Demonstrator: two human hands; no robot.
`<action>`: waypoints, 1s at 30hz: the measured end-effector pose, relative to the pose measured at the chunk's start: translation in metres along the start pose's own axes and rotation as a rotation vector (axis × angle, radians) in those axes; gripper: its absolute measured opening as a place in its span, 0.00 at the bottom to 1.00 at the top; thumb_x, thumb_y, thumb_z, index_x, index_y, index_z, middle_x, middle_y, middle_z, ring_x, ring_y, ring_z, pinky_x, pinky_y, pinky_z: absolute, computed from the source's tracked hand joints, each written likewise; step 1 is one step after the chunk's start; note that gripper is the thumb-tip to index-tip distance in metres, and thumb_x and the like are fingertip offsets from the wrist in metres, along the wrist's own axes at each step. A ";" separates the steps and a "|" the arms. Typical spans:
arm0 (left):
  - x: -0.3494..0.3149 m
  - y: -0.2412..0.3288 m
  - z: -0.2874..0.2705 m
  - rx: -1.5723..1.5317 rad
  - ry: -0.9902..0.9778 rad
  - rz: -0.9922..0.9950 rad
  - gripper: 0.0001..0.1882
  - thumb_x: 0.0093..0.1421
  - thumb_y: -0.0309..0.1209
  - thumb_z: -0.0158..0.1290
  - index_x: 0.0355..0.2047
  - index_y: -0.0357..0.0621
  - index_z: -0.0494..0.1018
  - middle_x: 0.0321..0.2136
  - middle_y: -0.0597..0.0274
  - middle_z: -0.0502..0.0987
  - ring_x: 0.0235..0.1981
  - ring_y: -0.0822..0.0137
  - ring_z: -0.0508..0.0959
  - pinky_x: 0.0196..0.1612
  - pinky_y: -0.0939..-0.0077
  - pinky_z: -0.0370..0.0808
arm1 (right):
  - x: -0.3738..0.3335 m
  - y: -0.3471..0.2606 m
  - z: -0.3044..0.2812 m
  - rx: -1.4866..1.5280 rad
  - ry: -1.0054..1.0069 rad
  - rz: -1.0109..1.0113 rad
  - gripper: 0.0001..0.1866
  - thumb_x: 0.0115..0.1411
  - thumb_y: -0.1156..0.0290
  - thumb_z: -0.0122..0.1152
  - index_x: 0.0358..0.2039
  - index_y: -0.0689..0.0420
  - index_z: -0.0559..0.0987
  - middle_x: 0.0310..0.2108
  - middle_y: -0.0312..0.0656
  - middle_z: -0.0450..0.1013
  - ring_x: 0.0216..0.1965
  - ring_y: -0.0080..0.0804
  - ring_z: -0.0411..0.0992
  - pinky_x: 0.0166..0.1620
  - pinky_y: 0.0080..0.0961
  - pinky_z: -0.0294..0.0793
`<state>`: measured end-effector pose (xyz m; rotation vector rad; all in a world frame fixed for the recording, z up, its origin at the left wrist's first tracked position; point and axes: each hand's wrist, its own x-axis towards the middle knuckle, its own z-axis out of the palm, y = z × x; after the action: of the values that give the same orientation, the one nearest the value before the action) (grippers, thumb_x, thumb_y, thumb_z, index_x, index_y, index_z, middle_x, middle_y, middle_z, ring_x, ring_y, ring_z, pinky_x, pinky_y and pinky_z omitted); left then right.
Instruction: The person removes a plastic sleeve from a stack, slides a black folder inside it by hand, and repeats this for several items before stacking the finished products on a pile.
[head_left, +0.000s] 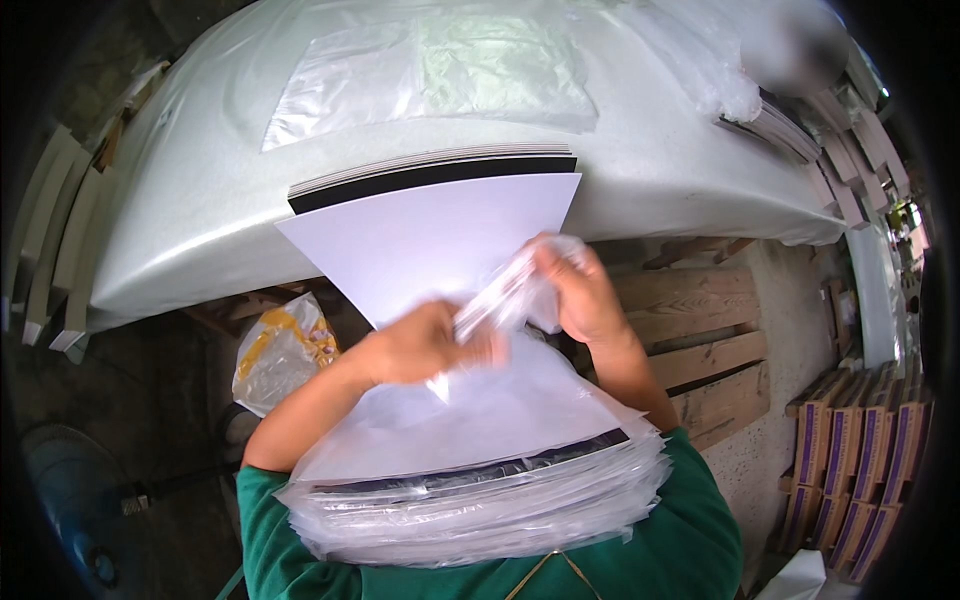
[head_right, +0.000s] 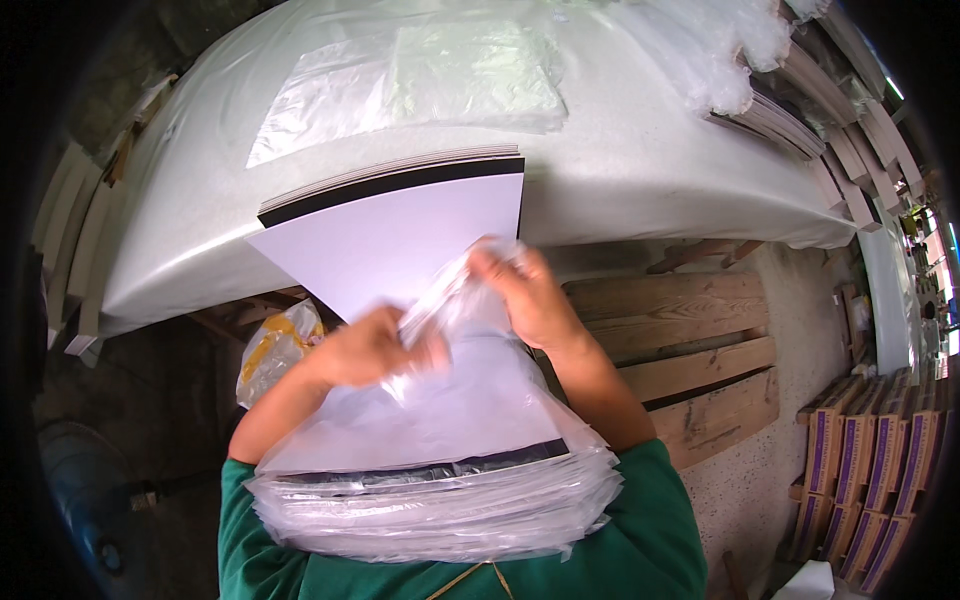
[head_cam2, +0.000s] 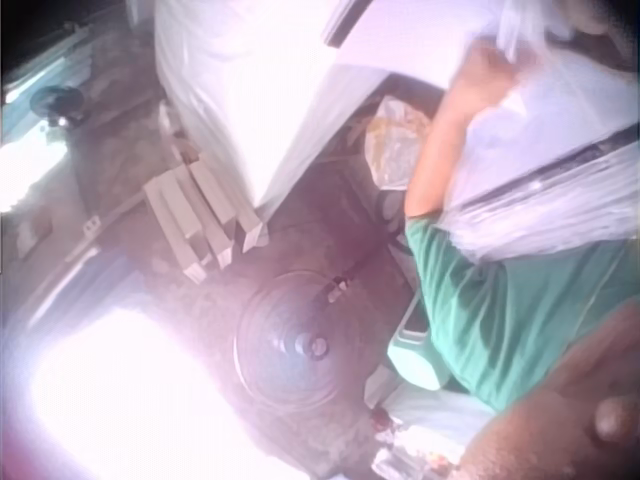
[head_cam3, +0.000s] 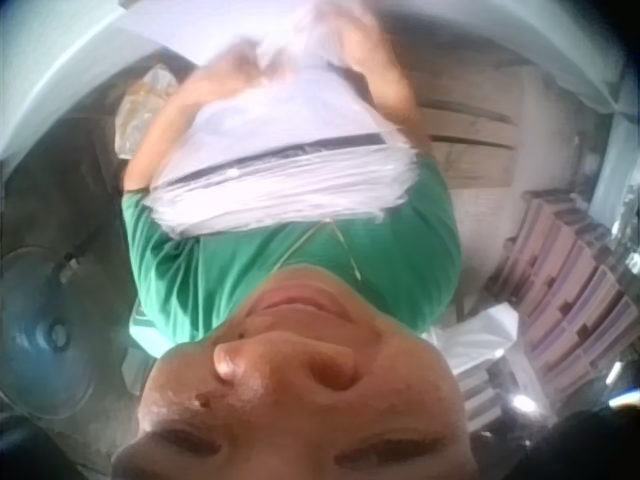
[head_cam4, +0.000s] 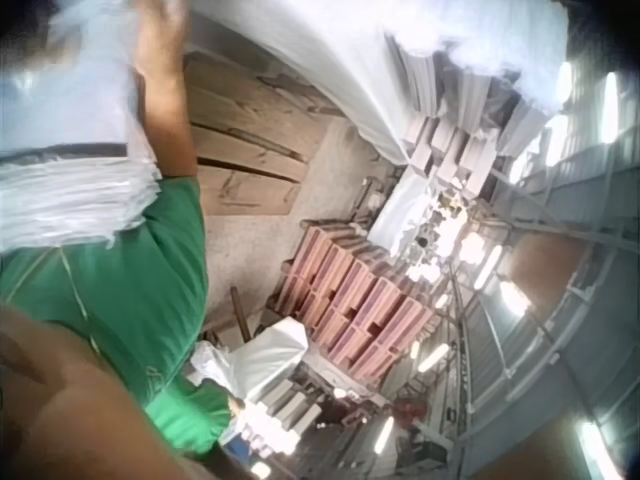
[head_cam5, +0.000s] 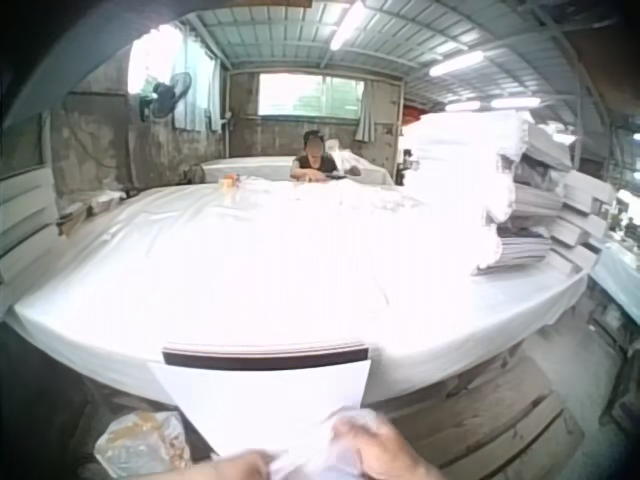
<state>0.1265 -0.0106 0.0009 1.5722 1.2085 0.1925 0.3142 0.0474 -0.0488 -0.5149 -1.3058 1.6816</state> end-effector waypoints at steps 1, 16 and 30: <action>0.002 -0.004 0.004 0.104 -0.165 0.019 0.17 0.52 0.40 0.55 0.21 0.34 0.73 0.24 0.58 0.74 0.24 0.71 0.70 0.32 0.79 0.65 | -0.003 -0.013 -0.002 0.314 0.053 0.133 0.11 0.59 0.66 0.48 0.26 0.59 0.72 0.23 0.33 0.69 0.28 0.17 0.66 0.33 0.16 0.66; -0.016 -0.053 -0.037 -1.368 0.487 0.568 0.17 0.53 0.42 0.52 0.37 0.42 0.71 0.32 0.63 0.72 0.33 0.74 0.71 0.32 0.81 0.67 | -0.034 -0.017 -0.085 -0.351 -0.513 0.282 0.15 0.53 0.73 0.55 0.43 0.57 0.68 0.36 0.43 0.71 0.30 0.23 0.69 0.31 0.19 0.71; -0.068 -0.068 -0.018 -0.864 0.618 0.793 0.11 0.48 0.24 0.52 0.34 0.35 0.69 0.25 0.60 0.71 0.21 0.75 0.69 0.23 0.86 0.65 | -0.012 -0.014 -0.009 -0.594 0.795 -0.627 0.16 0.42 0.86 0.60 0.13 0.58 0.61 0.25 0.33 0.60 0.23 0.19 0.56 0.30 0.18 0.66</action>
<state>0.0427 -0.0579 -0.0163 1.1238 0.6739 1.5798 0.3325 0.0428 -0.0419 -0.8863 -1.1536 0.4544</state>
